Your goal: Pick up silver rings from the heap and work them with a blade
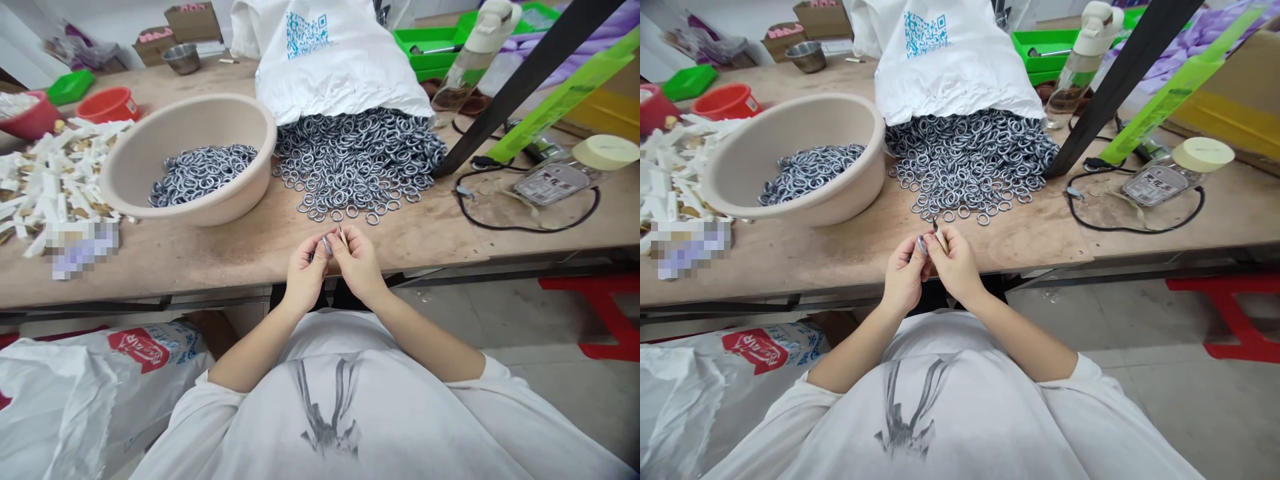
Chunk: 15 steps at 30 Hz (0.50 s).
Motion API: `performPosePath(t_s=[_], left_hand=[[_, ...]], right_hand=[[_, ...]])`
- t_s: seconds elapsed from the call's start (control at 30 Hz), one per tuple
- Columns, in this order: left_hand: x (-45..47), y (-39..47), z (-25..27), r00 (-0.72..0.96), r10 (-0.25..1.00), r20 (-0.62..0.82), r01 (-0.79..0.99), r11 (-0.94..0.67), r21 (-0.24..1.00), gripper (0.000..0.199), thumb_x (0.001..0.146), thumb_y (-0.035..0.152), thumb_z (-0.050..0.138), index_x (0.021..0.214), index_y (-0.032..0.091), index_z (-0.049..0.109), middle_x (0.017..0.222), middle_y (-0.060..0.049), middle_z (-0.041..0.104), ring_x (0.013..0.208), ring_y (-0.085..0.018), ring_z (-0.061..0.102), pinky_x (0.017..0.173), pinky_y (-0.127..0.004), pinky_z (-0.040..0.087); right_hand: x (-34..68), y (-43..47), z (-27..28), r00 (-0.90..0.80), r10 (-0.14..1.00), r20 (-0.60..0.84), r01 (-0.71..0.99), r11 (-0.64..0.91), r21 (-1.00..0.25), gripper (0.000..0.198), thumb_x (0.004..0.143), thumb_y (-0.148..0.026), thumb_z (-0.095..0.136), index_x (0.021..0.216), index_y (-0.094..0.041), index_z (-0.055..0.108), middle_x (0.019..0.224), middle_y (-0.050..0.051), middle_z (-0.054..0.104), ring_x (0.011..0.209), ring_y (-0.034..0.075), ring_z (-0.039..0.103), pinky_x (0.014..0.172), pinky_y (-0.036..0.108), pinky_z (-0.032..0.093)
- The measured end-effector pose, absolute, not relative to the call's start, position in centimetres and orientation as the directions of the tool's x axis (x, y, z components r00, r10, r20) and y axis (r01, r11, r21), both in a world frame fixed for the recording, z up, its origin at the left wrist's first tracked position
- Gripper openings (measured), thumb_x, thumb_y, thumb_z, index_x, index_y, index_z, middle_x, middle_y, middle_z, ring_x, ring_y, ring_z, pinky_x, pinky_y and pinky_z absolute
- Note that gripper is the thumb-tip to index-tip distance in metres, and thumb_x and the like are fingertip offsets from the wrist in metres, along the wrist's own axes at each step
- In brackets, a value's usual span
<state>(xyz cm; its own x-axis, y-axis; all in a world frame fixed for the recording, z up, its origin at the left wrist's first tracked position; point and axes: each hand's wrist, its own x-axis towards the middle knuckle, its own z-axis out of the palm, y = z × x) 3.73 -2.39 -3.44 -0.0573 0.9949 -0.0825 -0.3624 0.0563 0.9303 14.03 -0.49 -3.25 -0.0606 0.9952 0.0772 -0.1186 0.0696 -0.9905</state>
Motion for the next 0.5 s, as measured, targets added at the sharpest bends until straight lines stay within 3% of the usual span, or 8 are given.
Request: performPosePath(t_s=[0.1, 0.17, 0.27, 0.43, 0.5], left_hand=[[3.2, -2.5, -3.1, -0.045, 0.995, -0.091, -0.37, 0.068, 0.926, 0.041, 0.075, 0.056, 0.079, 0.077, 0.017, 0.064, 0.063, 0.003, 0.053, 0.047, -0.004, 0.037, 0.041, -0.018, 0.027], [2.8, -2.6, -3.0, 0.009, 0.995, -0.102, -0.364, 0.098, 0.926, 0.04, 0.077, 0.054, 0.077, 0.075, 0.017, 0.062, 0.064, 0.003, 0.053, 0.047, -0.004, 0.038, 0.041, -0.017, 0.027], [2.6, -2.8, -2.8, 0.063, 0.991, -0.118, -0.369, 0.133, 0.92, 0.04, 0.079, 0.056, 0.075, 0.078, 0.017, 0.062, 0.059, 0.004, 0.049, 0.046, -0.005, 0.038, 0.04, -0.017, 0.027], [2.9, -3.3, -2.4, 0.134, 0.982, -0.131, -0.379, 0.173, 0.909, 0.048, 0.079, 0.061, 0.071, 0.071, 0.017, 0.054, 0.061, 0.003, 0.051, 0.045, -0.005, 0.039, 0.041, -0.018, 0.028], [2.9, -3.3, -2.1, 0.152, 0.981, -0.118, -0.39, 0.17, 0.905, 0.049, 0.08, 0.06, 0.071, 0.069, 0.017, 0.051, 0.063, 0.002, 0.053, 0.046, -0.005, 0.04, 0.041, -0.018, 0.028]], right_hand=[[15.0, -0.3, -3.2, -0.016, 0.98, 0.197, -0.044, 0.196, -0.98, 0.04, 0.083, -0.062, 0.068, 0.094, -0.025, 0.055, 0.078, -0.002, 0.057, 0.069, 0.015, 0.054, 0.067, 0.03, 0.049], [16.0, -0.1, -2.8, -0.149, 0.946, 0.287, 0.006, 0.291, -0.957, 0.04, 0.087, -0.061, 0.063, 0.102, -0.024, 0.061, 0.084, 0.001, 0.061, 0.076, 0.017, 0.058, 0.075, 0.033, 0.05], [16.8, -0.1, -2.2, -0.307, 0.887, 0.345, 0.06, 0.38, -0.923, 0.043, 0.084, -0.063, 0.067, 0.099, -0.023, 0.068, 0.089, 0.005, 0.067, 0.085, 0.021, 0.062, 0.082, 0.037, 0.051], [16.6, -0.2, -2.2, -0.261, 0.946, 0.193, -0.051, 0.187, -0.981, 0.047, 0.083, -0.07, 0.064, 0.085, -0.023, 0.064, 0.071, 0.0, 0.059, 0.063, 0.016, 0.056, 0.061, 0.031, 0.047], [16.8, -0.2, -2.1, -0.218, 0.952, 0.213, -0.014, 0.215, -0.977, 0.052, 0.086, -0.073, 0.056, 0.079, -0.022, 0.061, 0.065, -0.002, 0.054, 0.058, 0.014, 0.049, 0.058, 0.029, 0.042]])
